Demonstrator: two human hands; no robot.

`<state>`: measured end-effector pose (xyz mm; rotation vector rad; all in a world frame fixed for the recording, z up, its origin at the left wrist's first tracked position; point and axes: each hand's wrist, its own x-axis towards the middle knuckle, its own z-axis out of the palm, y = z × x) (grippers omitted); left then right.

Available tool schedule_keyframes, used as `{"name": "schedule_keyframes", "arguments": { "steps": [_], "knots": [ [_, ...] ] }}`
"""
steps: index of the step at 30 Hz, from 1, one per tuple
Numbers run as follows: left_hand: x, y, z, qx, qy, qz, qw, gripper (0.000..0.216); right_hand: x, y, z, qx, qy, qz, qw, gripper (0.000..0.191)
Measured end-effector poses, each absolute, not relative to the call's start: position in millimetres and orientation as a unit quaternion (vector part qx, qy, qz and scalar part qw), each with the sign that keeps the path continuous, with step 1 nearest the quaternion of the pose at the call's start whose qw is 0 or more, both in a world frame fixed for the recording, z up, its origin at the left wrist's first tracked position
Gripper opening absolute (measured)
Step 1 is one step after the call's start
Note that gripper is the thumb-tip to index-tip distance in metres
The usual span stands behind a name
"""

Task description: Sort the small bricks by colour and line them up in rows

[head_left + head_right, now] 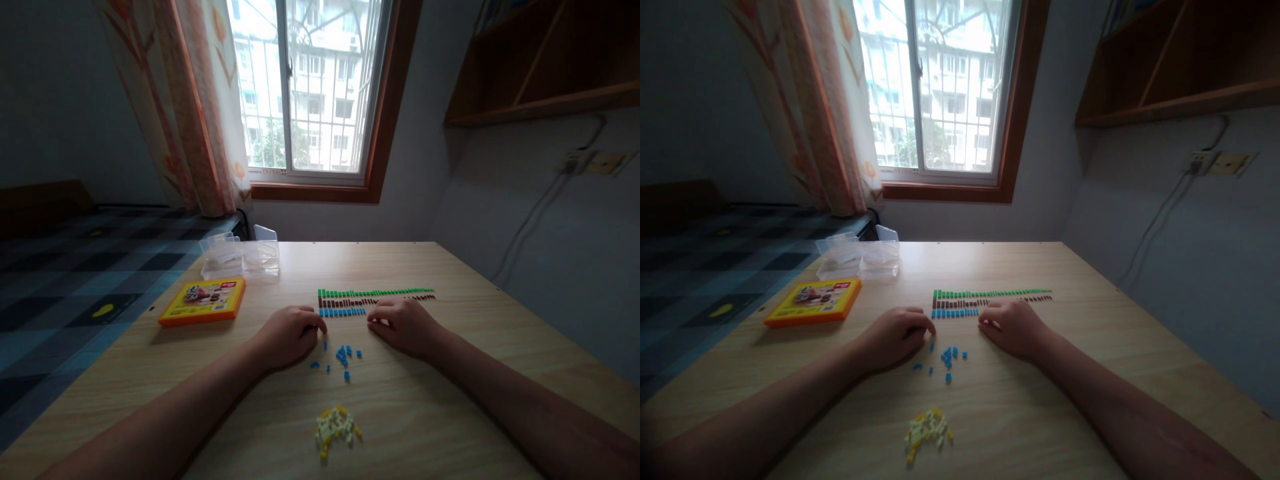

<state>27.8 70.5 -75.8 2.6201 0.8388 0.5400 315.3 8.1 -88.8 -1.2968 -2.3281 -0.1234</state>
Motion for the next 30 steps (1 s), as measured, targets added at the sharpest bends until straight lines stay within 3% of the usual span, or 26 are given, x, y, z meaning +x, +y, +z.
{"name": "schedule_keyframes", "arguments": {
  "steps": [17, 30],
  "knots": [
    [27.9, 72.1, -77.0, 0.92, 0.293, 0.193, 0.173, 0.032, 328.2, 21.1, -98.8, -0.497, -0.819, 0.02, 0.288, 0.02],
    [28.3, 70.8, -75.4, 0.919, 0.297, 0.195, 0.169, 0.033, 321.2, 20.8, -99.8, -0.503, -0.819, -0.016, 0.278, 0.02]
  ]
}}
